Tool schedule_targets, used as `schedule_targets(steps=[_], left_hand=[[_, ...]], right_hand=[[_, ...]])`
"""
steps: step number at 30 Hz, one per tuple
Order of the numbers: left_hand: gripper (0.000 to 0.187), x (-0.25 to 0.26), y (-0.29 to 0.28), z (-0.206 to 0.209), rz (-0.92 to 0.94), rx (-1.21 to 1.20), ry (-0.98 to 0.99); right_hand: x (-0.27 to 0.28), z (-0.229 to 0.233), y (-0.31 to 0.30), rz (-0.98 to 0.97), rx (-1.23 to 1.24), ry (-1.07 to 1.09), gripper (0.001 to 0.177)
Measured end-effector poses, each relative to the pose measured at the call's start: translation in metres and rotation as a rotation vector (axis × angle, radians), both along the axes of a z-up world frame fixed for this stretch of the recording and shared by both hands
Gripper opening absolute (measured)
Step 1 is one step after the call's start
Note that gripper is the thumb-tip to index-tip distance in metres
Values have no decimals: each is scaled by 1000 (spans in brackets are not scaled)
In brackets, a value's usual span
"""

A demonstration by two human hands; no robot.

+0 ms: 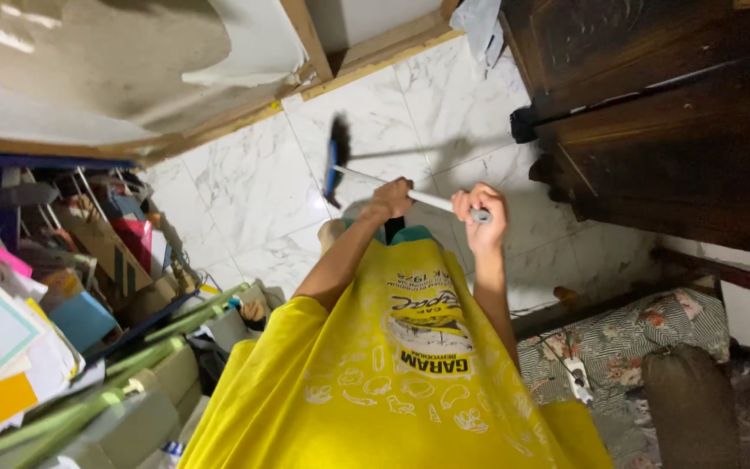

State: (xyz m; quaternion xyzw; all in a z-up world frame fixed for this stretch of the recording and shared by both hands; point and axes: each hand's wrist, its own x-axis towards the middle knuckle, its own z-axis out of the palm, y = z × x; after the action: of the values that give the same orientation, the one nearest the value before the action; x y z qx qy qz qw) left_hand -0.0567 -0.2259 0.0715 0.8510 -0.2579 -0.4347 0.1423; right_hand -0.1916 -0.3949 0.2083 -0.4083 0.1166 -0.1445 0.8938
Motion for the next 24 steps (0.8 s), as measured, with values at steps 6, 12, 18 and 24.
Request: schedule_targets(steps=[6, 12, 18, 24], left_hand=[[33, -10, 41, -80, 123, 52, -137], [30, -40, -10, -84, 214, 8, -97], [32, -54, -64, -66, 196, -123, -110], [43, -53, -23, -54, 80, 63, -68]], right_hand=[[-1, -57, 19, 80, 166, 10, 30], [-27, -39, -18, 78, 66, 27, 27], [-42, -25, -73, -155, -97, 15, 29], [-27, -60, -69, -96, 131, -17, 33]])
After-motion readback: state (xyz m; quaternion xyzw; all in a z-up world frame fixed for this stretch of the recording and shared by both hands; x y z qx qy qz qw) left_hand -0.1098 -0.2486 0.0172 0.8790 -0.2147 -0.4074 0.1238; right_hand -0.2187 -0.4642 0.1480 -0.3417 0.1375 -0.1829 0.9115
